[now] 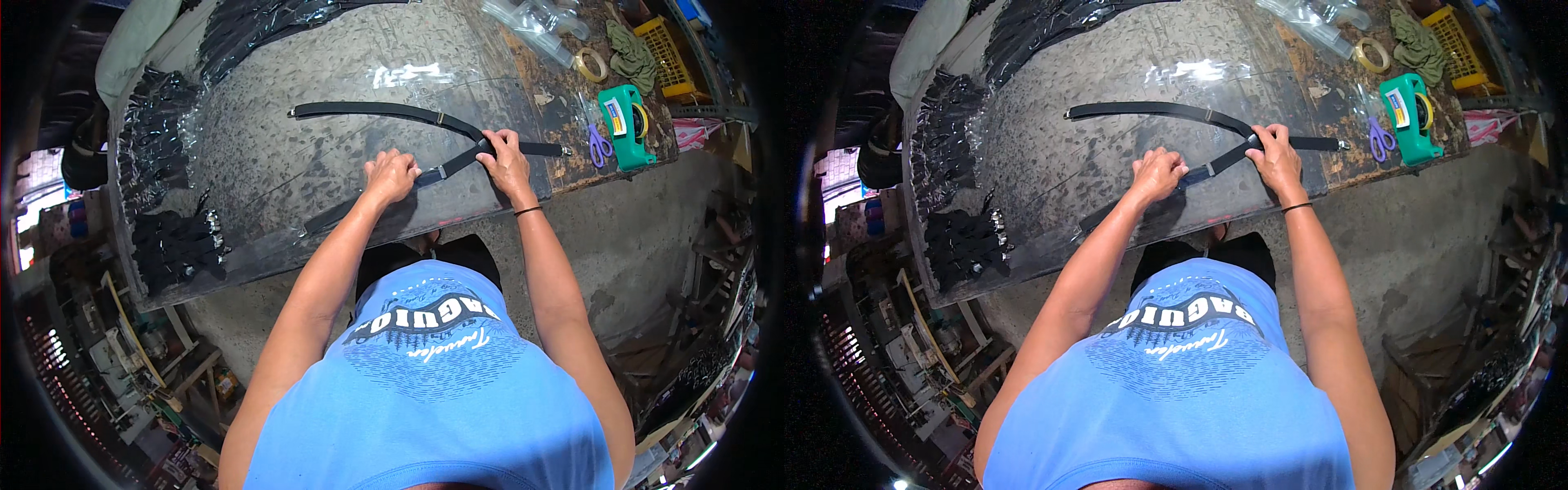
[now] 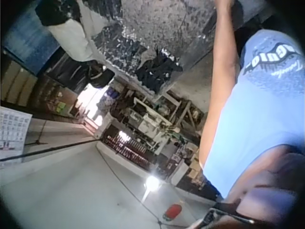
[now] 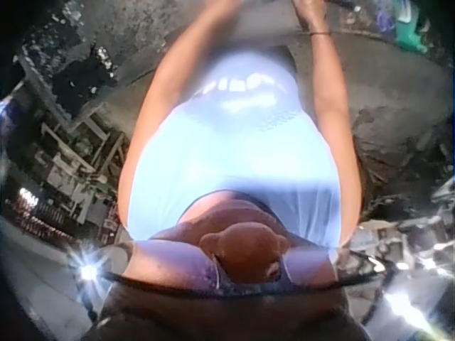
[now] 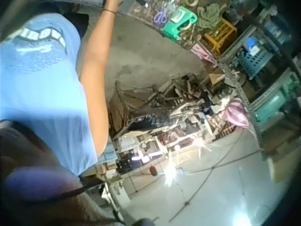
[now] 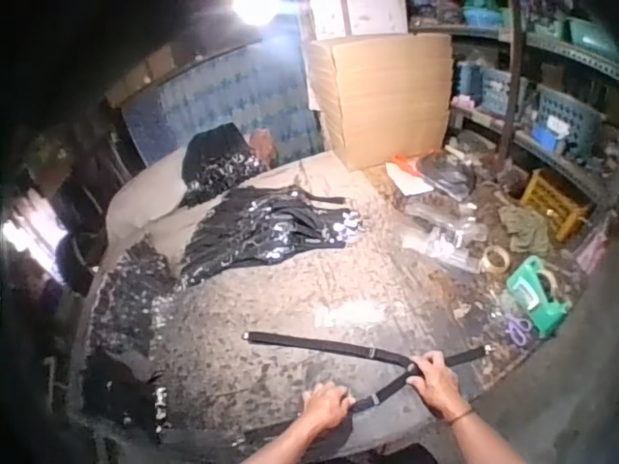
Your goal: Applying clear protective film to leather bag straps at a workshop bench.
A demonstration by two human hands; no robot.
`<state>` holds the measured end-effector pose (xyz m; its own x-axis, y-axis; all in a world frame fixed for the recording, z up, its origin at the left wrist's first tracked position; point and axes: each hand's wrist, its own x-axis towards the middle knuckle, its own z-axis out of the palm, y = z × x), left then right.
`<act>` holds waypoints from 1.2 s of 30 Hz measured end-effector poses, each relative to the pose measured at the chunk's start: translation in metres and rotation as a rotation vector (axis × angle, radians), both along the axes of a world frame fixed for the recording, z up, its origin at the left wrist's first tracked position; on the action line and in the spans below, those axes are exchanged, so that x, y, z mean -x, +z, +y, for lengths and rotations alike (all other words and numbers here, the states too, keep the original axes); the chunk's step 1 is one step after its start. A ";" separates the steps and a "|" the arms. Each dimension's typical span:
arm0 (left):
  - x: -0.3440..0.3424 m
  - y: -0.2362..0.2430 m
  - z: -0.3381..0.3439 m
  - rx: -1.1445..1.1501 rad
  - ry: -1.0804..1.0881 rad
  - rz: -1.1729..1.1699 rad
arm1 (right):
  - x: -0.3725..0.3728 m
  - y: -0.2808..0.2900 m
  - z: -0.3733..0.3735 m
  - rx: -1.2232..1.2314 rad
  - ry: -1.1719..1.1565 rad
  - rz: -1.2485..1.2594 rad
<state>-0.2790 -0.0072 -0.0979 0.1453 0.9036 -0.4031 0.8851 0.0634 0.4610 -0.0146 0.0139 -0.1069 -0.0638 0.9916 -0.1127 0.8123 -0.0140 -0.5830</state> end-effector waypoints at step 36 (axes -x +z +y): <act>0.094 -0.012 -0.184 -0.033 0.197 0.351 | 0.030 0.004 -0.042 -0.329 0.293 -0.066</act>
